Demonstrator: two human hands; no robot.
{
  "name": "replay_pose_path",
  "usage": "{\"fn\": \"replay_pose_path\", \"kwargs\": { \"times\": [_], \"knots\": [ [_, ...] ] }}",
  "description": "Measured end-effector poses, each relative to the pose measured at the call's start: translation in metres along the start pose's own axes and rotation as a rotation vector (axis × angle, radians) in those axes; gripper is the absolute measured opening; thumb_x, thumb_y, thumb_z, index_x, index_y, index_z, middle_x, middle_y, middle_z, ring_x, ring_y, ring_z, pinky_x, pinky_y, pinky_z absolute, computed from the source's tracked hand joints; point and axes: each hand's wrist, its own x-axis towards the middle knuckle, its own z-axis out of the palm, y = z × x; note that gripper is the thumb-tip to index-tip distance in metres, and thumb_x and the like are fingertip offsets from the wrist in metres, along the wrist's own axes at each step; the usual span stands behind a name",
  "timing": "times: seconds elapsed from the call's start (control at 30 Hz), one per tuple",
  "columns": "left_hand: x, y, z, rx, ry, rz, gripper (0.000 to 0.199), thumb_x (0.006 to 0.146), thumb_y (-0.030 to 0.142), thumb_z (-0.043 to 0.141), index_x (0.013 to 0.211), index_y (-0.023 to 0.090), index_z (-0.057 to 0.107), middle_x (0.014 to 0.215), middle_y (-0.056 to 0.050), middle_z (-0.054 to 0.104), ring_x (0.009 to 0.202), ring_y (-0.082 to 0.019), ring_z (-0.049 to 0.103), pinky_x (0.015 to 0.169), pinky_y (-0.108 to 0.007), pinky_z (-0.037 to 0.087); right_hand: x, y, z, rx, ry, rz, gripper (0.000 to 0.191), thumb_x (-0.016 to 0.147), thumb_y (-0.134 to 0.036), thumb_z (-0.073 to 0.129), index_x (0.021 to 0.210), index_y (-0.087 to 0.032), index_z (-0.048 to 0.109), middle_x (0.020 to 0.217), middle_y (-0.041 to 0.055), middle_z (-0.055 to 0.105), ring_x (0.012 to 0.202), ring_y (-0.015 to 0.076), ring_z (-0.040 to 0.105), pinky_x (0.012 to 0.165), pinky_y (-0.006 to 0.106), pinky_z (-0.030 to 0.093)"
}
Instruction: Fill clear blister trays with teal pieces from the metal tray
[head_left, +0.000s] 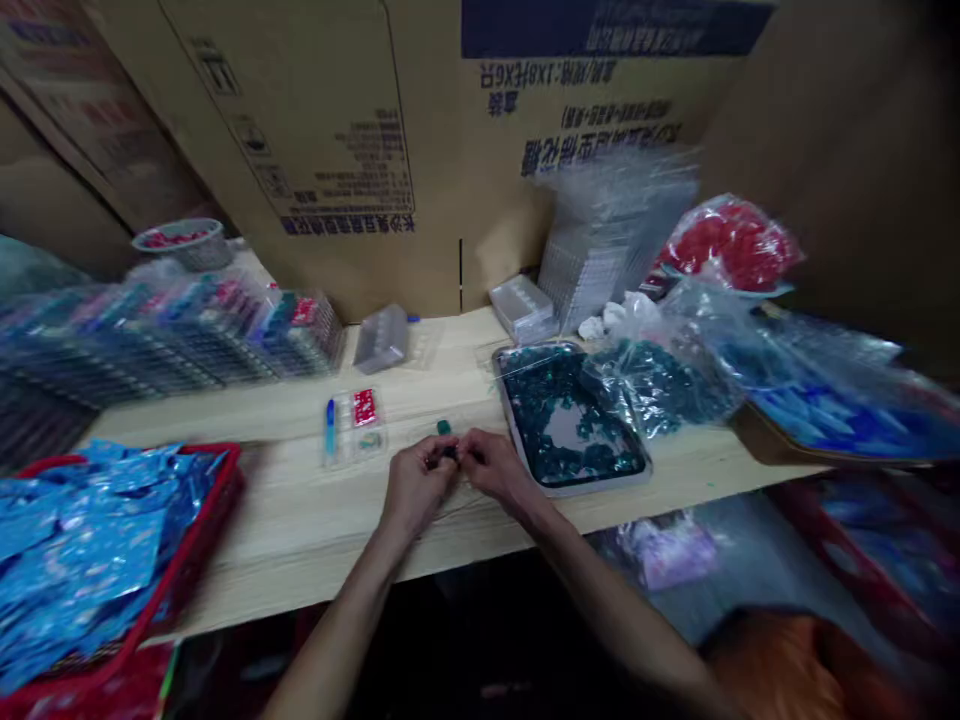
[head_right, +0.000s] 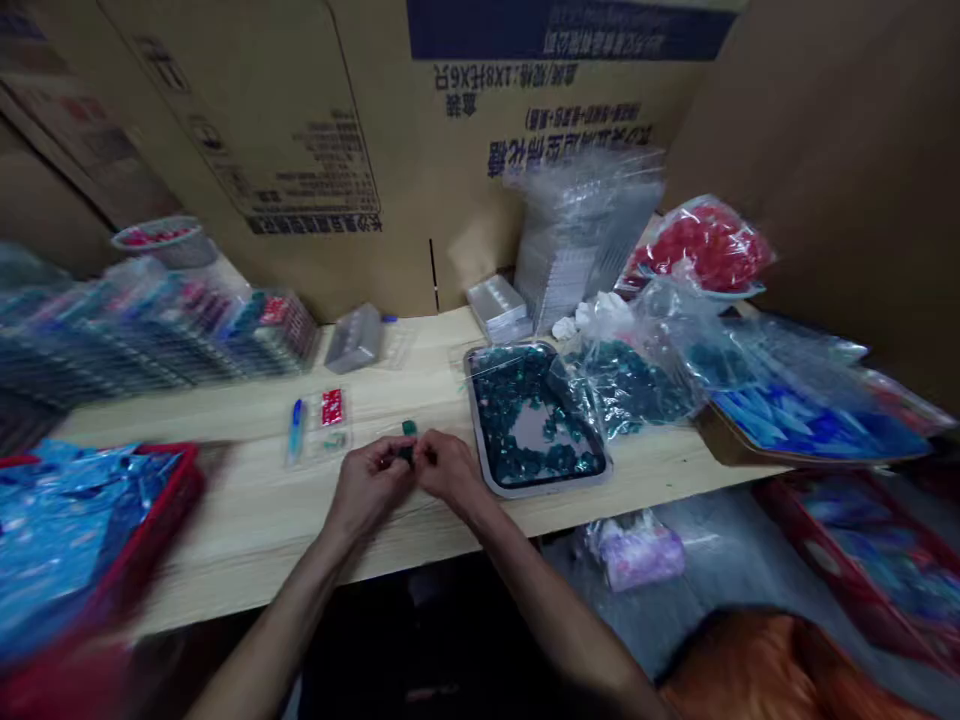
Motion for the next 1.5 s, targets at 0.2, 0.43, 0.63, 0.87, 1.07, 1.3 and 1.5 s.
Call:
{"fn": "replay_pose_path", "kwargs": {
  "times": [0.2,0.43,0.63,0.87,1.07,1.3,1.5],
  "knots": [
    [0.0,0.003,0.003,-0.318,0.04,-0.098,0.031,0.072,0.022,0.067,0.101,0.016,0.077,0.092,-0.006,0.077,0.079,-0.016,0.068,0.072,-0.025,0.05,-0.002,-0.004,-0.002,-0.128,0.148,0.047,0.01,0.077,-0.012,0.055,0.077,-0.02,0.06,0.067,0.0002,0.064,0.064,0.0154,0.059,0.061,0.023,0.038],
    [0.007,0.007,-0.017,-0.52,0.025,-0.193,0.039,0.06,0.032,0.085,0.094,0.013,0.076,0.086,-0.008,0.076,0.074,-0.016,0.069,0.074,-0.026,0.052,0.002,-0.006,-0.033,-0.188,-0.044,-0.033,0.021,0.087,-0.013,0.049,0.102,-0.017,0.062,0.08,0.0032,0.068,0.074,0.0164,0.063,0.07,0.024,0.045],
    [0.021,-0.011,-0.036,0.105,0.126,0.146,0.017,0.077,0.026,0.07,0.09,0.018,0.075,0.079,-0.005,0.074,0.07,-0.017,0.066,0.068,-0.027,0.05,-0.006,0.023,-0.092,-0.789,-0.069,0.25,0.042,0.087,-0.013,0.05,0.129,-0.013,0.053,0.123,0.0221,0.054,0.108,0.033,0.059,0.085,0.04,0.046],
    [0.036,-0.013,-0.006,0.582,-0.05,0.443,0.026,0.084,0.009,0.054,0.092,0.02,0.076,0.093,-0.007,0.073,0.084,-0.019,0.069,0.075,-0.029,0.052,-0.004,0.053,-0.097,-0.722,-0.095,0.291,0.03,0.087,-0.01,0.05,0.117,-0.012,0.054,0.103,0.0148,0.066,0.092,0.0243,0.065,0.077,0.03,0.042],
    [0.04,-0.029,-0.006,0.723,-0.091,0.423,0.034,0.085,0.008,0.05,0.102,0.022,0.076,0.102,-0.008,0.074,0.091,-0.022,0.07,0.082,-0.034,0.055,0.0,0.067,-0.099,-0.652,0.124,0.309,0.021,0.087,-0.015,0.052,0.107,-0.014,0.058,0.092,0.0116,0.07,0.081,0.0234,0.065,0.071,0.029,0.04],
    [0.025,-0.032,-0.01,0.431,0.069,0.508,0.028,0.086,0.015,0.053,0.103,0.021,0.075,0.113,-0.01,0.066,0.097,-0.02,0.066,0.084,-0.033,0.055,0.002,0.039,-0.079,-0.271,0.271,0.113,0.01,0.083,-0.022,0.052,0.092,-0.019,0.056,0.074,0.0026,0.065,0.065,0.0183,0.06,0.062,0.026,0.04],
    [0.007,0.012,0.016,-0.356,-0.018,0.01,0.042,0.084,0.04,0.067,0.12,0.018,0.066,0.098,-0.007,0.073,0.084,-0.017,0.068,0.079,-0.03,0.055,-0.002,0.0,-0.039,-0.03,0.178,-0.111,0.011,0.084,-0.021,0.05,0.094,-0.02,0.053,0.072,0.0004,0.062,0.063,0.0157,0.059,0.061,0.024,0.042]
  ]
}}
